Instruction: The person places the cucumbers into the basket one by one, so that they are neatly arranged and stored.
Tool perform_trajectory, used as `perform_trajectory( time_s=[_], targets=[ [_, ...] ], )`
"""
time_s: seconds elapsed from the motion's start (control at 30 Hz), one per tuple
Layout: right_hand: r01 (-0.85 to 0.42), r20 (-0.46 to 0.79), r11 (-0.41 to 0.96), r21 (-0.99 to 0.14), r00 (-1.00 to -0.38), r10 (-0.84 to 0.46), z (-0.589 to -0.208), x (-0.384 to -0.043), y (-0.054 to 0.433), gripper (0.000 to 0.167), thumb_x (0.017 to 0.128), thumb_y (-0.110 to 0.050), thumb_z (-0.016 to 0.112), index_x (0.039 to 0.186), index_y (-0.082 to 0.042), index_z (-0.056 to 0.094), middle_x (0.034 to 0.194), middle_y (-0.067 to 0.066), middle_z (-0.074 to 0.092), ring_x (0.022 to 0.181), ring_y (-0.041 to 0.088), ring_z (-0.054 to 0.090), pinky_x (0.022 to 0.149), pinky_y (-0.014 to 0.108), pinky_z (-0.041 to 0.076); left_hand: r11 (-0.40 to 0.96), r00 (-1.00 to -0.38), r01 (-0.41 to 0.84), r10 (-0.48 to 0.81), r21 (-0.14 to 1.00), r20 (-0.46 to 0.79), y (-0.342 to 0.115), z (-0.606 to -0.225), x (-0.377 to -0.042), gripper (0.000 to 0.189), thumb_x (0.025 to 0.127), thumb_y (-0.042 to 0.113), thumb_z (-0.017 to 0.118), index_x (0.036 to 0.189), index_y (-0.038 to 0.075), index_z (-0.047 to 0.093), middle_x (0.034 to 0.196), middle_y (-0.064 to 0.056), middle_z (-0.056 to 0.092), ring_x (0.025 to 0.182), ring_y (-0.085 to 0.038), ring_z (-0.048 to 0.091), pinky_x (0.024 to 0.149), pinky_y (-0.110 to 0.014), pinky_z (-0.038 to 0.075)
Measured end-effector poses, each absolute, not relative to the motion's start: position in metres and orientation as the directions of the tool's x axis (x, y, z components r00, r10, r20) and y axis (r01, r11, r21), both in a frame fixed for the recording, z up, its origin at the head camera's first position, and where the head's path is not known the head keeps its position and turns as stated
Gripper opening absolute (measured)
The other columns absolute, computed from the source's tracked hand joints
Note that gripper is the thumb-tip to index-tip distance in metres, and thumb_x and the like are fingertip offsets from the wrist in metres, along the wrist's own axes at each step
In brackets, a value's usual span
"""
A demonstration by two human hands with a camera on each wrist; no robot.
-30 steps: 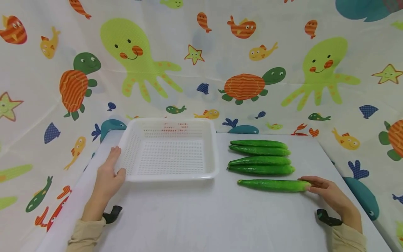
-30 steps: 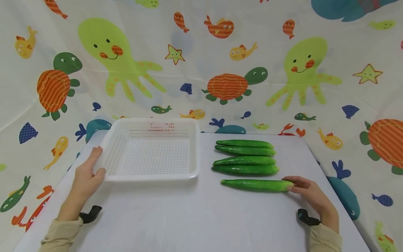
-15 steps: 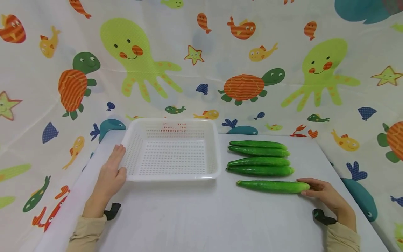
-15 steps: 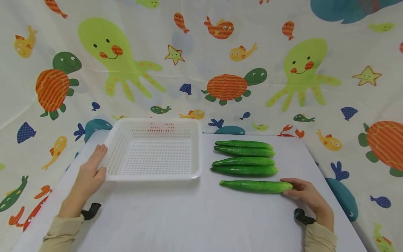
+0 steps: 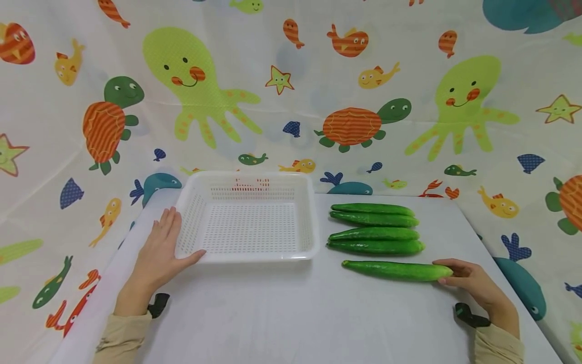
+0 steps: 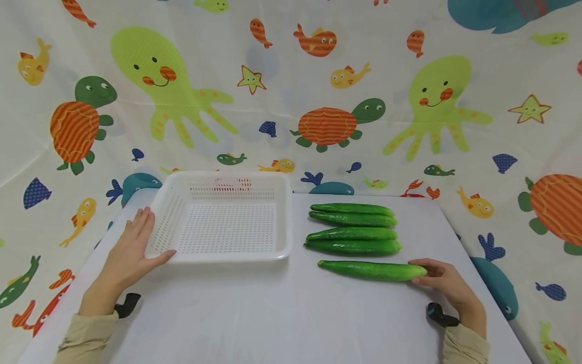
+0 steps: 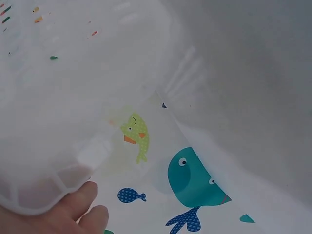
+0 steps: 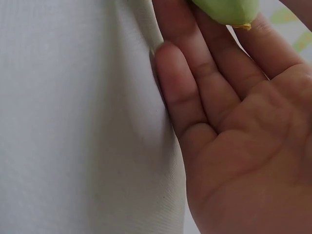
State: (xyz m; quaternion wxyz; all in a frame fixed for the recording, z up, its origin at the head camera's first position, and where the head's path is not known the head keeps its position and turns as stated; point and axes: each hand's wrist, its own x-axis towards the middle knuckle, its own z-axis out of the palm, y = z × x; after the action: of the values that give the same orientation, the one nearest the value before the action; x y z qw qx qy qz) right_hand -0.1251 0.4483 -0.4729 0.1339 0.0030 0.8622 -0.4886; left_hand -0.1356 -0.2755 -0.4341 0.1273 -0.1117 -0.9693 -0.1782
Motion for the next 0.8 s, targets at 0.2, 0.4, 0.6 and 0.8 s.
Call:
perform_trajectory(
  time_s=[0.2, 0.4, 0.6, 0.8],
  targets=[
    [0.154, -0.234, 0.461, -0.874, -0.965, -0.121, -0.477, -0.124, 0.450, 0.044, 0.090, -0.010, 0.071, 0.130, 0.003, 0.059, 0.110, -0.022, 0.063, 0.096, 0.004, 0.060, 0.078, 0.020, 0.050, 0.903, -0.951, 0.246, 0.154, 0.352, 0.269, -0.275, -0.435, -0.136, 0.113, 0.081, 0.054, 0.072, 0.154, -0.009, 0.014, 0.163, -0.025, 0.008, 0.150, -0.040, 0.008, 0.122, -0.043, -0.001],
    [0.171, -0.238, 0.391, -0.904, -0.962, -0.131, -0.483, -0.126, 0.451, 0.034, 0.091, -0.005, 0.070, 0.124, -0.002, 0.066, 0.107, -0.017, 0.067, 0.092, 0.006, 0.062, 0.077, 0.021, 0.053, 0.900, -0.956, 0.230, 0.137, 0.370, 0.261, -0.274, -0.435, -0.135, 0.111, 0.081, 0.050, 0.074, 0.154, -0.008, 0.015, 0.163, -0.025, 0.007, 0.150, -0.040, 0.007, 0.121, -0.050, 0.004],
    [0.153, -0.192, 0.284, -0.947, -0.975, -0.115, -0.483, -0.125, 0.449, 0.030, 0.090, 0.002, 0.068, 0.116, -0.011, 0.073, 0.106, -0.017, 0.068, 0.092, 0.005, 0.061, 0.076, 0.021, 0.054, 0.896, -0.951, 0.242, 0.142, 0.373, 0.277, -0.275, -0.437, -0.136, 0.110, 0.081, 0.049, 0.074, 0.154, -0.008, 0.015, 0.163, -0.024, 0.008, 0.151, -0.039, 0.006, 0.121, -0.051, 0.006],
    [0.115, -0.139, 0.151, -0.982, -0.977, -0.160, -0.484, -0.124, 0.449, 0.035, 0.089, 0.010, 0.064, 0.113, -0.014, 0.074, 0.107, -0.012, 0.068, 0.091, 0.006, 0.062, 0.076, 0.023, 0.057, 0.890, -0.950, 0.246, 0.143, 0.383, 0.279, -0.275, -0.436, -0.137, 0.109, 0.081, 0.045, 0.075, 0.153, -0.010, 0.015, 0.163, -0.025, 0.008, 0.150, -0.040, 0.007, 0.121, -0.050, 0.005]
  ],
)
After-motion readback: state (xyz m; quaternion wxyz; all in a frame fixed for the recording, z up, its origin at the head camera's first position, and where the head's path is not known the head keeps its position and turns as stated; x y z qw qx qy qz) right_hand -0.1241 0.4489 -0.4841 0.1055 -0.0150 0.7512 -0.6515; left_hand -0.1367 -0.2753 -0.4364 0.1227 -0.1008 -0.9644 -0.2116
